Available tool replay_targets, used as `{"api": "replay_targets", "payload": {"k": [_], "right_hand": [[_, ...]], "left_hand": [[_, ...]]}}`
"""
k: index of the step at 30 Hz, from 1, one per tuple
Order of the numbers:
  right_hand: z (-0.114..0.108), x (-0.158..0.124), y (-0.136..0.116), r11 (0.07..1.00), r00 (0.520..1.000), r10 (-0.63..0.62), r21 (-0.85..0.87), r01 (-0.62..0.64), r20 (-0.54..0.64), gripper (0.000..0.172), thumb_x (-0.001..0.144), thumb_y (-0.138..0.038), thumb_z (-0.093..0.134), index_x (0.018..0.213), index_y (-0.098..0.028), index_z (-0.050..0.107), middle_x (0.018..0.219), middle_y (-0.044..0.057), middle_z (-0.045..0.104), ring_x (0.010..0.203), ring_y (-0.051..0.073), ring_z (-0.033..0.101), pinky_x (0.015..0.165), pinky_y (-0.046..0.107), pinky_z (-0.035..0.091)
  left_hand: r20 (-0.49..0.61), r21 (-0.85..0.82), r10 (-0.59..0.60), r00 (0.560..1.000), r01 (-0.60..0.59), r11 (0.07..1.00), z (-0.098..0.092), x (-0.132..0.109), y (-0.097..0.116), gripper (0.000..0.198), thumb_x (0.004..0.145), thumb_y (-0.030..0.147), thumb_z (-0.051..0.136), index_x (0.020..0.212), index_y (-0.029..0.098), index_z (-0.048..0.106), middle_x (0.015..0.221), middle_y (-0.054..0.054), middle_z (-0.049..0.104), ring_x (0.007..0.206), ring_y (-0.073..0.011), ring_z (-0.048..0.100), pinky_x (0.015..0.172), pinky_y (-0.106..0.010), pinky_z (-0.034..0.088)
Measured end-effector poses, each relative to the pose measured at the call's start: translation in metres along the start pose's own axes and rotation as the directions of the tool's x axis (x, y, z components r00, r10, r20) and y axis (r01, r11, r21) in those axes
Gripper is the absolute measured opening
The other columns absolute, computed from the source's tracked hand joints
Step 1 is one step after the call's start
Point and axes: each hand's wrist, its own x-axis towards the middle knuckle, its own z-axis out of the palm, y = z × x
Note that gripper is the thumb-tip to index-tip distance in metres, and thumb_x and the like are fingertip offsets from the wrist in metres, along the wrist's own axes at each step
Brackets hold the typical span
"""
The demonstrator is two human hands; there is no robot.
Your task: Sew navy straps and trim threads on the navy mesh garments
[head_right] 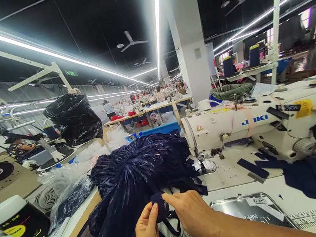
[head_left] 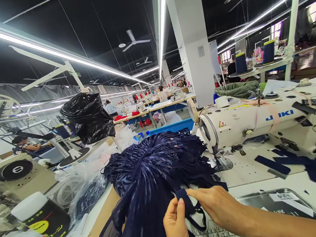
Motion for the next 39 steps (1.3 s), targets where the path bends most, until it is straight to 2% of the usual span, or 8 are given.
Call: {"api": "replay_targets", "payload": {"k": [3, 9, 16, 26, 33, 39], "right_hand": [[0.0015, -0.0009, 0.0023, 1.0, 1.0, 0.005, 0.014, -0.005, -0.009, 0.044, 0.077, -0.001, 0.036, 0.113, -0.021, 0.053, 0.082, 0.003, 0.067, 0.073, 0.015, 0.063, 0.059, 0.02, 0.04], [0.0032, -0.0012, 0.005, 1.0, 0.999, 0.021, 0.017, -0.021, 0.026, 0.044, 0.077, -0.001, 0.035, 0.112, -0.02, 0.053, 0.081, 0.003, 0.067, 0.073, 0.016, 0.063, 0.06, 0.021, 0.04], [0.0008, 0.0009, 0.0007, 0.998, 0.998, 0.033, 0.045, -0.036, 0.051, 0.044, 0.078, 0.0, 0.034, 0.114, -0.019, 0.051, 0.085, 0.004, 0.066, 0.078, 0.015, 0.062, 0.065, 0.02, 0.04], [0.0044, 0.0002, -0.0001, 1.0, 0.998, 0.027, -0.002, -0.027, 0.057, 0.047, 0.071, 0.002, 0.038, 0.11, -0.02, 0.052, 0.086, 0.003, 0.066, 0.068, 0.015, 0.062, 0.056, 0.02, 0.037], [0.0034, 0.0006, -0.0014, 0.998, 0.998, 0.029, 0.056, -0.033, 0.062, 0.045, 0.071, 0.002, 0.039, 0.108, -0.019, 0.053, 0.088, 0.004, 0.065, 0.075, 0.015, 0.062, 0.062, 0.02, 0.039], [0.0023, 0.0017, -0.0013, 0.995, 0.996, 0.034, 0.085, -0.041, 0.082, 0.044, 0.073, -0.001, 0.037, 0.109, -0.018, 0.053, 0.085, 0.004, 0.065, 0.072, 0.015, 0.061, 0.061, 0.02, 0.039]], "left_hand": [[-0.021, -0.018, 0.018, 1.0, -0.018, 1.0, 0.0004, -0.0006, -0.0013, 0.027, 0.055, 0.033, 0.076, 0.073, 0.014, 0.069, 0.069, -0.005, 0.069, 0.072, -0.022, 0.064, 0.067, -0.028, 0.048], [0.053, -0.037, -0.04, 0.998, 0.042, 0.998, -0.0004, -0.0017, -0.0009, 0.024, 0.057, 0.032, 0.075, 0.073, 0.015, 0.069, 0.068, -0.004, 0.069, 0.073, -0.0201, 0.064, 0.067, -0.026, 0.048], [-0.013, -0.014, 0.015, 1.0, -0.015, 1.0, 0.0019, -0.0024, -0.0029, 0.027, 0.055, 0.036, 0.075, 0.07, 0.015, 0.068, 0.064, -0.002, 0.068, 0.07, -0.0196, 0.064, 0.065, -0.024, 0.048], [0.031, 0.008, 0.014, 0.999, -0.014, 1.0, 0.0006, -0.0013, -0.0002, 0.024, 0.057, 0.034, 0.074, 0.071, 0.015, 0.068, 0.066, -0.002, 0.067, 0.072, -0.0184, 0.062, 0.071, -0.025, 0.047], [0.016, -0.056, -0.021, 1.0, 0.022, 0.998, -0.0033, 0.0014, -0.0072, 0.02, 0.056, 0.032, 0.076, 0.063, 0.016, 0.065, 0.06, 0.002, 0.064, 0.067, -0.0139, 0.06, 0.071, -0.023, 0.046], [-0.002, -0.053, -0.017, 1.0, 0.017, 0.998, -0.0013, 0.0002, -0.005, 0.024, 0.054, 0.033, 0.077, 0.063, 0.015, 0.063, 0.059, 0.002, 0.064, 0.067, -0.0146, 0.06, 0.069, -0.022, 0.046]]}}
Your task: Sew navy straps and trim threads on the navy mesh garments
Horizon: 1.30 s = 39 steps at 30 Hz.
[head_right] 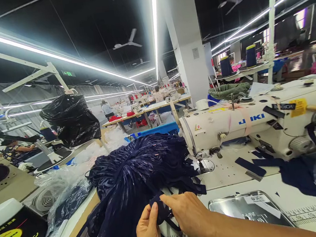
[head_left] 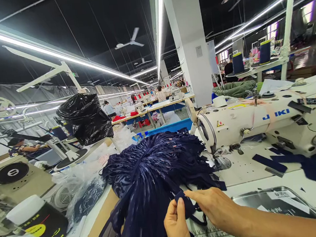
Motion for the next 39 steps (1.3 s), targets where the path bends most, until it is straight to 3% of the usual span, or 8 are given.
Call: {"api": "replay_targets", "payload": {"k": [4, 9, 13, 21, 25, 32, 39], "right_hand": [[0.001, 0.0, -0.001, 1.0, 1.0, -0.012, 0.018, 0.012, -0.006, 0.04, 0.076, -0.002, 0.036, 0.108, -0.018, 0.054, 0.085, 0.004, 0.066, 0.074, 0.015, 0.061, 0.063, 0.021, 0.04], [0.003, -0.002, -0.001, 1.0, 1.0, -0.011, 0.029, 0.011, -0.026, 0.039, 0.078, -0.002, 0.034, 0.107, -0.019, 0.055, 0.087, 0.004, 0.066, 0.075, 0.015, 0.061, 0.063, 0.021, 0.04], [0.005, -0.004, 0.001, 0.999, 1.0, -0.019, 0.037, 0.019, -0.021, 0.042, 0.078, -0.002, 0.032, 0.11, -0.018, 0.054, 0.088, 0.005, 0.066, 0.075, 0.017, 0.062, 0.063, 0.023, 0.042], [0.01, -0.004, 0.004, 0.994, 0.999, -0.034, 0.099, 0.037, -0.033, 0.043, 0.077, -0.004, 0.029, 0.111, -0.016, 0.053, 0.09, 0.007, 0.067, 0.075, 0.017, 0.062, 0.065, 0.024, 0.044], [0.013, -0.004, 0.006, 0.993, 0.997, -0.044, 0.105, 0.05, -0.06, 0.039, 0.079, -0.007, 0.029, 0.106, -0.015, 0.056, 0.08, 0.006, 0.067, 0.071, 0.017, 0.062, 0.063, 0.025, 0.044], [0.017, -0.005, 0.007, 0.991, 0.992, -0.068, 0.106, 0.079, -0.108, 0.036, 0.082, -0.011, 0.028, 0.102, -0.016, 0.057, 0.083, 0.006, 0.067, 0.067, 0.017, 0.062, 0.059, 0.024, 0.043], [0.017, -0.005, 0.006, 0.988, 0.992, -0.049, 0.143, 0.066, -0.119, 0.036, 0.084, -0.013, 0.027, 0.1, -0.015, 0.058, 0.083, 0.007, 0.067, 0.069, 0.017, 0.062, 0.06, 0.024, 0.043]], "left_hand": [[-0.022, 0.028, 0.044, 0.999, -0.043, 0.999, 0.002, 0.001, -0.002, 0.026, 0.053, 0.035, 0.077, 0.061, 0.015, 0.062, 0.064, 0.0, 0.066, 0.066, -0.0153, 0.06, 0.068, -0.023, 0.045], [-0.103, 0.129, 0.148, 0.984, -0.135, 0.983, 0.001, 0.005, -0.012, 0.032, 0.051, 0.042, 0.075, 0.055, 0.015, 0.059, 0.054, 0.001, 0.06, 0.055, -0.0124, 0.055, 0.058, -0.021, 0.043], [-0.101, 0.2, 0.18, 0.978, -0.158, 0.967, 0.001, 0.004, -0.01, 0.033, 0.052, 0.044, 0.074, 0.056, 0.013, 0.061, 0.053, 0.0, 0.058, 0.053, -0.0114, 0.05, 0.055, -0.021, 0.042], [-0.018, 0.234, 0.097, 0.995, -0.09, 0.968, -0.002, -0.002, 0.001, 0.031, 0.058, 0.041, 0.072, 0.056, 0.014, 0.057, 0.051, 0.004, 0.049, 0.052, -0.0095, 0.045, 0.052, -0.019, 0.037], [-0.022, 0.242, 0.097, 0.995, -0.089, 0.966, -0.002, -0.004, 0.002, 0.03, 0.059, 0.039, 0.071, 0.055, 0.014, 0.055, 0.05, 0.004, 0.048, 0.052, -0.0098, 0.045, 0.052, -0.018, 0.037], [0.007, 0.241, 0.098, 0.995, -0.097, 0.966, 0.0, -0.004, 0.004, 0.031, 0.059, 0.042, 0.07, 0.056, 0.014, 0.055, 0.051, 0.004, 0.049, 0.053, -0.0099, 0.045, 0.054, -0.019, 0.038], [-0.063, 0.221, 0.159, 0.985, -0.141, 0.965, -0.001, -0.002, -0.005, 0.033, 0.057, 0.044, 0.071, 0.055, 0.014, 0.057, 0.051, 0.003, 0.051, 0.052, -0.01, 0.044, 0.052, -0.018, 0.037]]}}
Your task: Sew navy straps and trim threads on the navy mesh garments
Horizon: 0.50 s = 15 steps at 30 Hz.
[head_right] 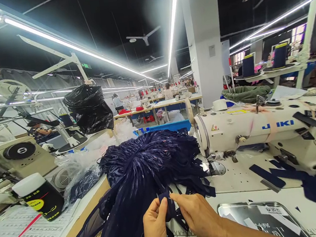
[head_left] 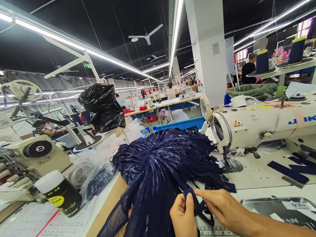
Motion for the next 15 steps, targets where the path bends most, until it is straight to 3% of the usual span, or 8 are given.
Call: {"api": "replay_targets", "payload": {"k": [8, 15], "right_hand": [[0.0013, 0.0019, -0.0012, 0.997, 0.999, 0.047, 0.053, -0.047, -0.001, 0.036, 0.085, -0.017, 0.027, 0.104, -0.011, 0.057, 0.065, 0.005, 0.062, 0.054, 0.015, 0.054, 0.054, 0.024, 0.039], [0.0013, 0.0043, -0.0031, 0.993, 0.997, 0.069, 0.098, -0.071, 0.022, 0.035, 0.085, -0.017, 0.026, 0.097, -0.012, 0.058, 0.051, -0.002, 0.045, 0.046, 0.012, 0.041, 0.048, 0.023, 0.032]], "left_hand": [[-0.007, 0.025, 0.047, 0.999, -0.047, 0.999, 0.0014, -0.0004, -0.0013, 0.032, 0.059, 0.044, 0.069, 0.057, 0.014, 0.059, 0.054, 0.0, 0.056, 0.053, -0.0122, 0.049, 0.054, -0.021, 0.04], [0.087, 0.089, 0.028, 0.996, -0.036, 0.995, -0.0057, 0.0013, -0.0002, 0.032, 0.064, 0.043, 0.066, 0.06, 0.013, 0.06, 0.056, 0.001, 0.055, 0.055, -0.0112, 0.047, 0.055, -0.02, 0.04]]}}
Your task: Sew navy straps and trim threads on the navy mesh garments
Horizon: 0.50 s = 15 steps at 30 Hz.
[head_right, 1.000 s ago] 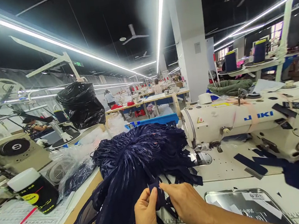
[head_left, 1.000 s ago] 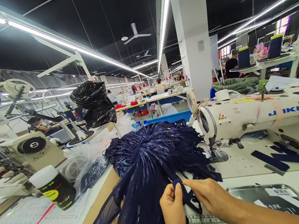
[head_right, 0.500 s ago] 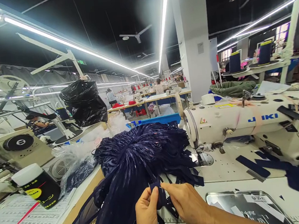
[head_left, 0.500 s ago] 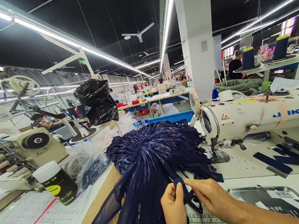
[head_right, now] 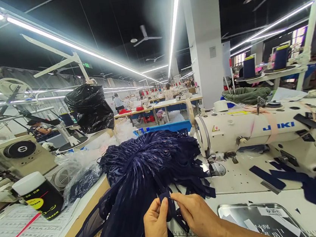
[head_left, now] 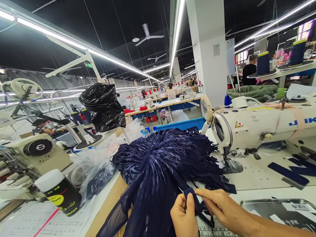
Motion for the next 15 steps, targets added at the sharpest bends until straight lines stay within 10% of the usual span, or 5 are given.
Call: {"api": "replay_targets", "payload": {"k": [15], "right_hand": [[0.0048, -0.0037, 0.0072, 0.991, 0.991, -0.112, -0.078, 0.106, -0.075, 0.033, 0.087, -0.016, 0.027, 0.101, -0.014, 0.057, 0.074, 0.006, 0.064, 0.061, 0.015, 0.058, 0.055, 0.024, 0.041]], "left_hand": [[0.028, -0.066, -0.047, 0.999, 0.049, 0.997, 0.0011, -0.0018, 0.0032, 0.028, 0.065, 0.04, 0.066, 0.06, 0.014, 0.057, 0.057, 0.002, 0.053, 0.058, -0.0121, 0.049, 0.058, -0.021, 0.039]]}}
